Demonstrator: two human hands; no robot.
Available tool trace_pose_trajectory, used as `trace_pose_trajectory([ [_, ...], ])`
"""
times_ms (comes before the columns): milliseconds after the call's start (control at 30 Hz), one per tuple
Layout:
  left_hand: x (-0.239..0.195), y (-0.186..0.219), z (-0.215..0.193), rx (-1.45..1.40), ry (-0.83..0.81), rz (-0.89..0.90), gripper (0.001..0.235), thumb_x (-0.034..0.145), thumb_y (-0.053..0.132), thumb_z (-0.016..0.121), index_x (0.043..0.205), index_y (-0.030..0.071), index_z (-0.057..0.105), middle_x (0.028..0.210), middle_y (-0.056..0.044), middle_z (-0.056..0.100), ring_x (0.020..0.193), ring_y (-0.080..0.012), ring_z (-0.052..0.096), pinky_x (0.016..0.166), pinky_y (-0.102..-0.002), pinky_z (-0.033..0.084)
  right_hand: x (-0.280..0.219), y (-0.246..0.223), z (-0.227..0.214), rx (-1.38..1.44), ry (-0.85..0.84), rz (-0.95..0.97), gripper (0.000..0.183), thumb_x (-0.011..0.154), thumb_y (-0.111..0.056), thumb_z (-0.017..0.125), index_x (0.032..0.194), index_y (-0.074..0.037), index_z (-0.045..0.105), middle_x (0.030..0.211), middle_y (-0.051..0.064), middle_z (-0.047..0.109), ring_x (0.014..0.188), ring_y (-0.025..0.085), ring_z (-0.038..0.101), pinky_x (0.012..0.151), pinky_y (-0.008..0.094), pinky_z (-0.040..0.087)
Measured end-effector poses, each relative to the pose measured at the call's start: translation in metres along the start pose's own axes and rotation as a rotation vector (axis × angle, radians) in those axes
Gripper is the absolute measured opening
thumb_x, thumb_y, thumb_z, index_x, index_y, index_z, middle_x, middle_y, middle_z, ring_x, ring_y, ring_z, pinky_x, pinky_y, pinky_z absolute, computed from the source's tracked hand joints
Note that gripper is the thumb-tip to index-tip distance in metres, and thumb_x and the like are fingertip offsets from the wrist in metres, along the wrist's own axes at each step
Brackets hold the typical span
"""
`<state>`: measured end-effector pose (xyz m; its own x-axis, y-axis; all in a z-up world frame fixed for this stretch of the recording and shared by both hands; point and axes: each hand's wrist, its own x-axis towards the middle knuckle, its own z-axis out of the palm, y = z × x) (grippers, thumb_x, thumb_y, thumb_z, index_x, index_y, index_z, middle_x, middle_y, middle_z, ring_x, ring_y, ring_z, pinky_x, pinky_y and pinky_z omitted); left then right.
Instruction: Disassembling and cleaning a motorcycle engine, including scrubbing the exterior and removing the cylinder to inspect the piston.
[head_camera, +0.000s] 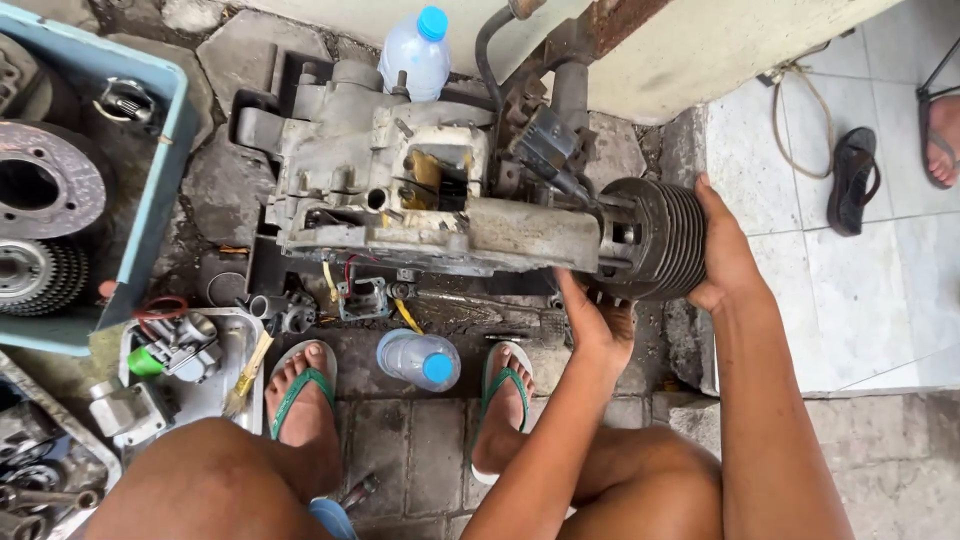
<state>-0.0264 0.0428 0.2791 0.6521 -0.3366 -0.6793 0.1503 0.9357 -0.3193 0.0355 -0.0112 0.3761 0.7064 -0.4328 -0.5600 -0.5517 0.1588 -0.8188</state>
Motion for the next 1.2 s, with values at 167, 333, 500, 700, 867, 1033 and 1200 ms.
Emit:
trace_pose_trajectory([
  [167,-0.011,0.013,-0.003,0.068,0.008,-0.060,0.108,0.073,0.083,0.080,0.140,0.012,0.034,0.145,-0.014,0.024,0.139,-0.0345,0.035,0.121,-0.057,0.033,0.016,0.004,-0.012,-0.092,-0.052,0.017,0.051,0.104,-0.059,0.052,0.112,-0.008,0.056,0.082,0.008,0.062,0.071,0.023,0.076,0.061,0.037,0.066],
  [333,-0.011,0.017,0.003,0.106,-0.054,-0.104,0.113,0.079,0.086,0.070,0.147,0.010,0.020,0.150,-0.016,0.014,0.145,-0.0333,0.019,0.122,-0.058,0.023,-0.029,-0.024,0.018,-0.129,0.001,0.026,0.071,0.096,-0.060,0.056,0.138,-0.003,0.052,0.117,0.019,0.066,0.106,0.032,0.074,0.088,0.052,0.061],
  [500,0.016,0.020,-0.020,0.103,-0.022,-0.101,0.105,0.076,0.081,0.076,0.137,0.008,0.031,0.133,-0.012,0.028,0.136,-0.0281,0.036,0.119,-0.053,0.031,-0.019,-0.017,0.009,-0.059,0.034,0.033,0.080,0.091,-0.062,0.063,0.134,0.005,0.054,0.110,0.023,0.064,0.093,0.034,0.074,0.078,0.051,0.062],
  [700,0.008,0.022,-0.015,0.055,0.031,-0.127,0.105,0.070,0.080,0.081,0.134,0.012,0.033,0.134,-0.011,0.031,0.133,-0.0266,0.040,0.117,-0.051,0.034,-0.014,-0.016,0.002,-0.083,0.005,0.066,0.079,0.092,-0.064,0.064,0.131,0.005,0.057,0.107,0.028,0.067,0.090,0.043,0.075,0.076,0.053,0.063],
  [867,-0.004,0.026,-0.007,0.053,0.087,-0.107,0.090,0.071,0.071,0.084,0.117,0.009,0.039,0.111,-0.009,0.036,0.103,-0.0261,0.047,0.106,-0.048,0.046,-0.038,-0.021,0.021,-0.102,0.021,0.105,0.082,0.093,-0.063,0.060,0.135,0.006,0.055,0.124,0.030,0.065,0.109,0.042,0.071,0.089,0.055,0.059],
  [1033,-0.001,0.033,-0.011,0.104,0.063,-0.118,0.098,0.071,0.074,0.082,0.128,0.009,0.036,0.125,-0.010,0.035,0.123,-0.0248,0.045,0.109,-0.043,0.043,-0.020,-0.011,0.011,-0.021,0.036,0.076,0.077,0.091,-0.059,0.067,0.131,0.006,0.058,0.113,0.027,0.068,0.101,0.042,0.073,0.084,0.055,0.060],
  [1200,0.017,0.037,-0.027,0.100,0.042,-0.117,0.093,0.073,0.072,0.082,0.124,0.009,0.036,0.121,-0.009,0.035,0.119,-0.0242,0.044,0.106,-0.041,0.044,0.003,-0.004,-0.001,-0.120,0.003,0.055,0.082,0.094,-0.064,0.063,0.136,0.005,0.054,0.119,0.031,0.065,0.104,0.043,0.072,0.090,0.056,0.059],
])
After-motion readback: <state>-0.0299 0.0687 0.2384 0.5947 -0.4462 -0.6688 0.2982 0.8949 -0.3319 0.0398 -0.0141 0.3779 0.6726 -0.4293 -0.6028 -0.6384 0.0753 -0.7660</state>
